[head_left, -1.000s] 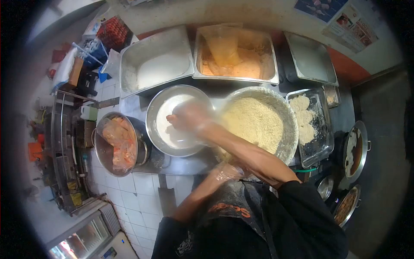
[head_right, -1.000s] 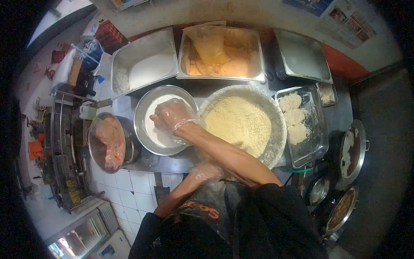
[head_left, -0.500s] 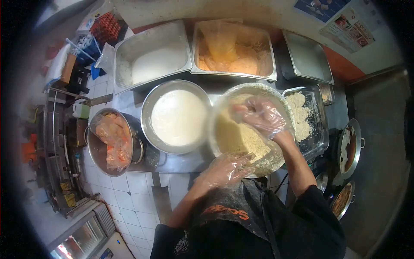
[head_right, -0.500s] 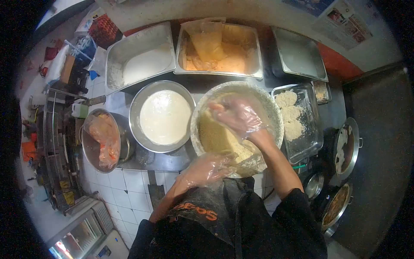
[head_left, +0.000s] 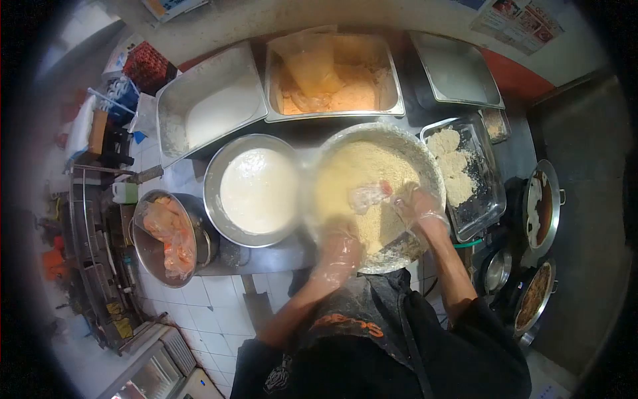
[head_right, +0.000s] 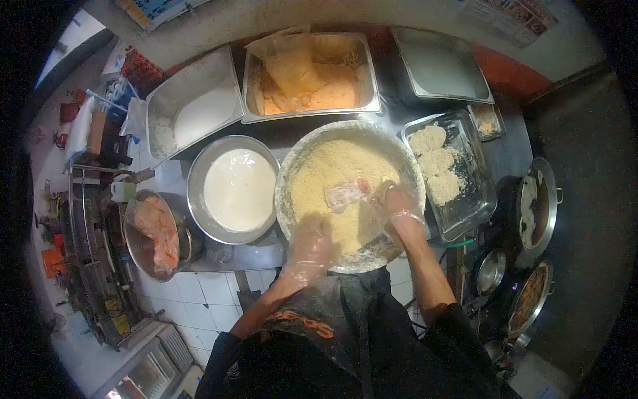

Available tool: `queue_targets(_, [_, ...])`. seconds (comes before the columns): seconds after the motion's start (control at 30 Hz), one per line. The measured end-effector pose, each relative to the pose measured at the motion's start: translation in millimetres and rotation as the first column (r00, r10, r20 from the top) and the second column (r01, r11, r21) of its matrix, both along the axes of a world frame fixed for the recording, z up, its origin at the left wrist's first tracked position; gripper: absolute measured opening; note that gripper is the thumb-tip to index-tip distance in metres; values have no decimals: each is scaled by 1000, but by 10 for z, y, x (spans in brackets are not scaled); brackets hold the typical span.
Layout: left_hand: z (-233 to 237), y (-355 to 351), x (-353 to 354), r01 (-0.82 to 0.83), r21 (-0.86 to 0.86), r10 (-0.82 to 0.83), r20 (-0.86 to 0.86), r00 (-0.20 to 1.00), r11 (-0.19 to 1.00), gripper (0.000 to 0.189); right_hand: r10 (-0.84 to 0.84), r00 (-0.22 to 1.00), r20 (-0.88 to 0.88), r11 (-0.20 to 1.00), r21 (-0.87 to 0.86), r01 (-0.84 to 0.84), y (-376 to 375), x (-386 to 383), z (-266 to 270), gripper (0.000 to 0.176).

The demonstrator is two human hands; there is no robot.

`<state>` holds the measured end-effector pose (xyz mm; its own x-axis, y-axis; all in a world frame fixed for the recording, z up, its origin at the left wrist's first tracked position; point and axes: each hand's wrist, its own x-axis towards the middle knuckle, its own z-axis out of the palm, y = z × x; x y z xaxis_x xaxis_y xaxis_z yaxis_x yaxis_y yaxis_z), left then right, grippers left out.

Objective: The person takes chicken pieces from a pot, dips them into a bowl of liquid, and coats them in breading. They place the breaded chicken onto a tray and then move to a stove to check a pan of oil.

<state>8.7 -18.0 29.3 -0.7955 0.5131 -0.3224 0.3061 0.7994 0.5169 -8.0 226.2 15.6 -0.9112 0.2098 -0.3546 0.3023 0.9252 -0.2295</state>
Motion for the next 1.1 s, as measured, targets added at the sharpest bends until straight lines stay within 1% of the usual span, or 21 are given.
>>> queue_targets(0.13, [3, 136, -72, 156, -153, -169, -76, 983, 976, 47, 34, 964, 263, 992, -129, 0, -354, 208, 169, 56])
queue_targets(0.23, [-164, 176, -150, 164, 15, -165, 109, 980, 986, 45, 57, 938, 342, 971, -236, 27, -551, 372, -36, 61])
queue_targets(0.3, [118, 307, -237, -362, -121, 378, 422, 824, 924, 48, -144, 959, 243, 851, -465, 245, -483, 611, -576, 56])
queue_targets(0.33, [-64, 243, -207, -357, -123, 374, 421, 826, 926, 48, -363, 918, 161, 651, -661, 373, -468, 613, -633, 50])
queue_targets(0.37, [-391, 105, -126, -398, 222, 279, 425, 861, 890, 52, -365, 916, 165, 648, -662, 377, -390, 620, -678, 50])
queue_targets(0.43, [-255, 51, -79, -402, 523, 188, 415, 890, 752, 56, -404, 849, 342, 525, -673, 521, -296, 468, -171, 50])
queue_targets(0.5, [678, 185, -372, -211, -99, 233, 447, 863, 972, 67, -433, 865, 255, 701, -508, 501, -375, 296, -29, 47])
queue_targets(0.53, [625, 170, -351, -212, -99, 234, 444, 865, 972, 67, 45, 970, 239, 946, -324, 36, -395, 318, -217, 43])
queue_targets(0.6, [300, 58, -168, -474, 269, 220, 629, 745, 838, 66, 504, 802, 320, 863, -134, -488, -455, 367, -311, 44])
queue_targets(0.67, [-31, -54, 35, -702, 503, 97, 775, 624, 504, 66, 41, 961, 272, 913, -402, 75, -558, 502, -233, 53])
queue_targets(0.73, [87, 28, -76, -785, 547, 7, 820, 573, 290, 66, -319, 818, 479, 661, -506, 554, -641, 226, 487, 63])
queue_targets(0.77, [435, 202, -291, -662, 325, 213, 773, 598, 676, 66, -318, 812, 489, 657, -504, 561, -631, 214, 512, 63])
queue_targets(0.8, [451, 256, -346, -571, 165, 306, 709, 636, 804, 67, -338, 856, 391, 741, -450, 498, -594, 207, 524, 60])
queue_targets(0.83, [467, 310, -399, -458, -20, 362, 643, 675, 889, 68, -341, 897, 280, 818, -381, 430, -526, 167, 523, 57])
queue_targets(0.87, [191, 283, -341, -146, 175, 133, 84, 988, 974, 67, -132, 984, 117, 916, -366, 166, -402, 125, 379, 52])
queue_targets(0.93, [34, 390, -329, 196, 221, -49, -539, 841, 955, 66, 45, 997, 60, 952, -304, -25, -436, -119, 613, 50])
queue_targets(0.97, [-28, 398, -334, 194, 221, -47, -536, 843, 956, 66, 224, 974, 25, 949, -233, -212, -450, -184, 695, 49])
queue_targets(1.0, [-112, 406, -343, -36, 748, 21, 29, 999, 663, 64, 339, 933, -121, 919, -172, -356, -479, -279, 506, 46])
queue_targets(1.03, [-300, 407, -354, -243, 863, -84, 310, 947, 444, 64, 445, 857, -260, 876, -71, -476, -509, -375, 317, 44])
queue_targets(1.07, [-492, 409, -365, -493, 843, -226, 534, 815, 215, 63, 433, 876, -211, 855, -211, -474, -604, -606, 238, 42])
queue_targets(1.1, [-718, 408, -413, -573, 786, -272, 619, 737, 233, 62, 433, 877, -207, 855, -213, -473, -634, -722, 135, 42])
